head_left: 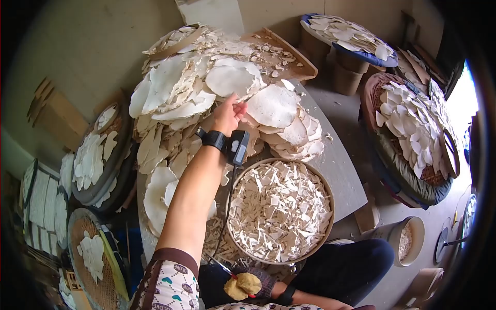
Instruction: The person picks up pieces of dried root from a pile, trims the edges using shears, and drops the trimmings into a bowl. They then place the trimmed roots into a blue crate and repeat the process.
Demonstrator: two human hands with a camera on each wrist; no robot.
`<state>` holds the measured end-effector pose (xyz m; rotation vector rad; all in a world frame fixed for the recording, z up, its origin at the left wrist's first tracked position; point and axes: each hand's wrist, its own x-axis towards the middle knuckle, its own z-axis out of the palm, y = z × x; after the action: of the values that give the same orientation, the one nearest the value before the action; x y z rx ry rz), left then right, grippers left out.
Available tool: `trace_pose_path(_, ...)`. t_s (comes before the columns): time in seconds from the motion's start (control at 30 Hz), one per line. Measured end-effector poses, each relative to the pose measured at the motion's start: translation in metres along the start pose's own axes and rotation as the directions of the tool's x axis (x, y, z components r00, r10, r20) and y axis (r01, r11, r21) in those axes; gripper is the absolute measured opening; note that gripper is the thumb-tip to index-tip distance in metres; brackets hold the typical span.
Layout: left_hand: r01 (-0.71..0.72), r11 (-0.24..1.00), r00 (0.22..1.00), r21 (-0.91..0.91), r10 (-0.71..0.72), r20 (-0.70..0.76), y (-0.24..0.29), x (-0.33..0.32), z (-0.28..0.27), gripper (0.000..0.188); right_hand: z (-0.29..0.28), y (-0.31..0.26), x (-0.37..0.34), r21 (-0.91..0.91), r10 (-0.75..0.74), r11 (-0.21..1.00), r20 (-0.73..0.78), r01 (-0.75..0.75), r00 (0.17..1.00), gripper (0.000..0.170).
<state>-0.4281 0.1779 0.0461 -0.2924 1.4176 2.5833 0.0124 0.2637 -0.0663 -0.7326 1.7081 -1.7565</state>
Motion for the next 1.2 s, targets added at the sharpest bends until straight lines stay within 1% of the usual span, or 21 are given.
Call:
trace_pose_path(0.07,-0.046,0.999,0.999,0.013,0.047,-0.029,-0.001,-0.001,0.000,0.020,0.001,0.002,-0.001,-0.011,0.007,1.000,0.001,-0.007,1.000,0.041)
trace_pose_path(0.17,-0.063,0.998,0.998,0.021,0.063,0.029,0.003,-0.017,-0.008,0.018,0.001,0.007,-0.001,-0.025,0.007,1.000,-0.004,-0.007,1.000,0.041)
trace_pose_path(0.23,-0.021,0.999,1.000,0.036,0.021,-0.008,0.009,-0.035,-0.013,0.016,0.002,0.003,-0.001,-0.033,0.000,0.999,-0.011,0.000,1.000,0.041)
trace_pose_path(0.33,0.008,0.994,0.999,0.110,-0.012,0.033,0.017,-0.066,-0.029,0.016,-0.001,-0.009,0.000,0.015,0.018,1.000,0.006,-0.019,1.000,0.041)
trace_pose_path(0.47,0.027,0.977,0.995,0.213,-0.046,0.084,0.027,-0.114,-0.060,0.013,0.005,0.003,-0.003,0.211,0.033,0.977,0.058,-0.044,0.998,0.039)
trace_pose_path(0.5,0.028,0.970,0.992,0.244,-0.056,0.109,0.031,-0.125,-0.071,0.011,0.008,0.004,-0.004,0.224,0.108,0.968,0.040,-0.114,0.993,0.038)
trace_pose_path(0.57,0.033,0.948,0.986,0.317,-0.083,0.147,0.038,-0.147,-0.089,0.012,0.008,0.010,-0.004,0.052,0.029,0.998,0.043,-0.031,0.999,0.039)
trace_pose_path(0.6,0.037,0.936,0.982,0.350,-0.099,0.163,0.042,-0.157,-0.097,0.013,0.012,0.013,-0.002,0.053,-0.057,0.997,-0.060,0.060,0.997,0.052)
trace_pose_path(0.63,0.036,0.906,0.980,0.421,-0.115,0.164,0.045,-0.168,-0.107,0.013,0.007,-0.003,-0.002,-0.027,-0.039,0.999,-0.089,0.037,0.995,0.048)
trace_pose_path(0.73,0.045,0.802,0.973,0.596,-0.170,0.154,0.062,-0.202,-0.137,0.015,0.014,0.009,-0.005,0.235,-0.009,0.972,-0.057,0.022,0.998,0.044)
trace_pose_path(0.77,0.055,0.777,0.975,0.627,-0.177,0.134,0.067,-0.211,-0.150,0.015,0.008,0.000,-0.005,0.160,0.045,0.986,-0.002,-0.045,0.999,0.048)
trace_pose_path(0.83,0.072,0.726,0.978,0.684,-0.187,0.096,0.075,-0.227,-0.179,0.015,0.006,-0.008,-0.003,0.096,0.008,0.995,0.004,-0.008,1.000,0.049)
trace_pose_path(0.87,0.088,0.698,0.984,0.710,-0.170,0.046,0.078,-0.234,-0.193,0.015,0.004,-0.008,0.001,0.044,0.057,0.997,0.111,-0.063,0.992,0.053)
trace_pose_path(0.9,0.092,0.699,0.987,0.709,-0.160,0.030,0.082,-0.242,-0.205,0.016,0.005,-0.014,-0.004,0.002,-0.063,0.998,0.013,0.063,0.998,0.053)
trace_pose_path(0.97,0.098,0.698,0.990,0.709,-0.143,0.005,0.088,-0.257,-0.223,0.018,0.011,-0.007,-0.002,0.082,-0.052,0.995,0.004,0.051,0.999,0.055)
trace_pose_path(1.0,0.114,0.694,0.991,0.711,-0.126,-0.037,0.091,-0.264,-0.229,0.023,0.007,-0.007,-0.003,-0.170,-0.061,0.983,0.063,0.071,0.996,0.055)
trace_pose_path(1.03,0.120,0.670,0.993,0.732,-0.089,-0.082,0.090,-0.271,-0.236,0.028,0.010,-0.018,0.002,-0.196,-0.199,0.964,-0.097,0.177,0.975,0.035)
trace_pose_path(1.1,0.136,0.618,0.987,0.775,-0.016,-0.161,0.084,-0.280,-0.251,0.039,0.013,-0.018,0.001,-0.076,-0.189,0.980,-0.112,0.182,0.976,0.035)
trace_pose_path(1.13,0.135,0.614,0.959,0.777,0.114,-0.257,0.073,-0.285,-0.252,0.060,0.014,-0.010,0.000,-0.087,-0.187,0.980,-0.087,0.179,0.979,0.035)
trace_pose_path(1.17,0.082,0.558,0.955,0.826,0.194,-0.225,0.064,-0.286,-0.253,0.074,0.019,0.001,-0.001,0.105,-0.090,0.989,-0.095,0.100,0.991,0.034)
trace_pose_path(1.2,-0.027,0.538,0.960,0.843,0.248,-0.127,0.053,-0.286,-0.251,0.080,0.025,0.013,-0.003,0.293,0.010,0.956,-0.087,0.016,0.996,0.034)
